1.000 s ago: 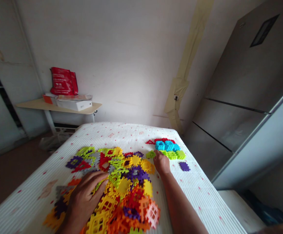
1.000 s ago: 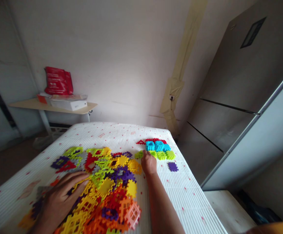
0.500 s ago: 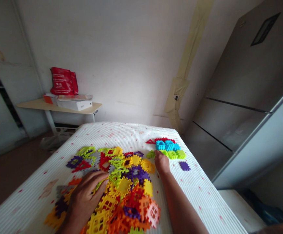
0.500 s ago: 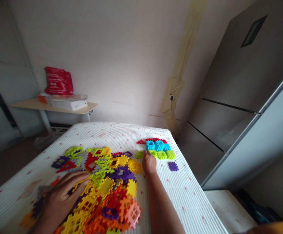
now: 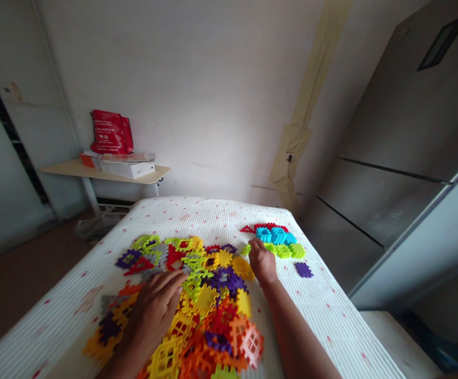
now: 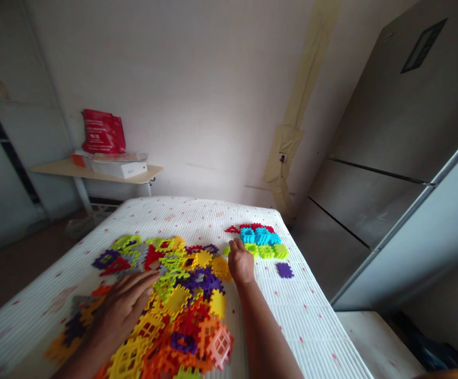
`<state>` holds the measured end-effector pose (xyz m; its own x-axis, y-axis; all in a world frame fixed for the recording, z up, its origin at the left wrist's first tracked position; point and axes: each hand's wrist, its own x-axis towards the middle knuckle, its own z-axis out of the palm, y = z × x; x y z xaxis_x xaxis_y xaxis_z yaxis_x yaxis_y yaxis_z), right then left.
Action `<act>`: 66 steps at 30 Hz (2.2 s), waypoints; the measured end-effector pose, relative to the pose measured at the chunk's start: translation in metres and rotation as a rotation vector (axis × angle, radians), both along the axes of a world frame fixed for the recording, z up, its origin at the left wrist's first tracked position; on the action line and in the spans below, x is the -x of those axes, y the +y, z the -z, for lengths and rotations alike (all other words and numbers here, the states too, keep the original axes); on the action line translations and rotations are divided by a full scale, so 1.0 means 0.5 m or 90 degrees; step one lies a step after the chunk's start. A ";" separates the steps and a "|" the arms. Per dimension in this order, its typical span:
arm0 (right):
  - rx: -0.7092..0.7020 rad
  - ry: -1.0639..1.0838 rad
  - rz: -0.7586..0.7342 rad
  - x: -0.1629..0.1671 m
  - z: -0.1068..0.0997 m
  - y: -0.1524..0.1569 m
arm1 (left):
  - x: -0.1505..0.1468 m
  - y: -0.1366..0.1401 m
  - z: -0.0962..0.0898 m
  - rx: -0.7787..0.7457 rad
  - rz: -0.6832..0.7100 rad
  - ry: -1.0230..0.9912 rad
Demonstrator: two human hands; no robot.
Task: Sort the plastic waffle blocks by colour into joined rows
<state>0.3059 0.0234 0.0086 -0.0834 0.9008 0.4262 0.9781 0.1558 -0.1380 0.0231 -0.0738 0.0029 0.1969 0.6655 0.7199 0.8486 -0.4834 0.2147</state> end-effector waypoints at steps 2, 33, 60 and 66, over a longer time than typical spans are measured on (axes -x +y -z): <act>-0.011 0.033 -0.063 0.016 -0.007 -0.006 | -0.005 0.004 0.006 0.028 -0.024 0.035; 0.031 0.248 -0.277 0.136 -0.033 -0.054 | -0.010 0.013 0.031 0.074 -0.042 0.084; 0.006 0.144 0.071 -0.048 0.034 0.040 | -0.012 0.003 0.018 0.048 -0.011 0.004; 0.012 0.128 0.075 -0.044 0.031 0.038 | -0.016 0.004 0.012 0.035 -0.015 0.037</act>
<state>0.3281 0.0422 -0.0067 0.1075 0.9073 0.4065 0.9421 0.0377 -0.3333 0.0309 -0.0719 -0.0031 0.2204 0.7089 0.6700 0.8716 -0.4514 0.1910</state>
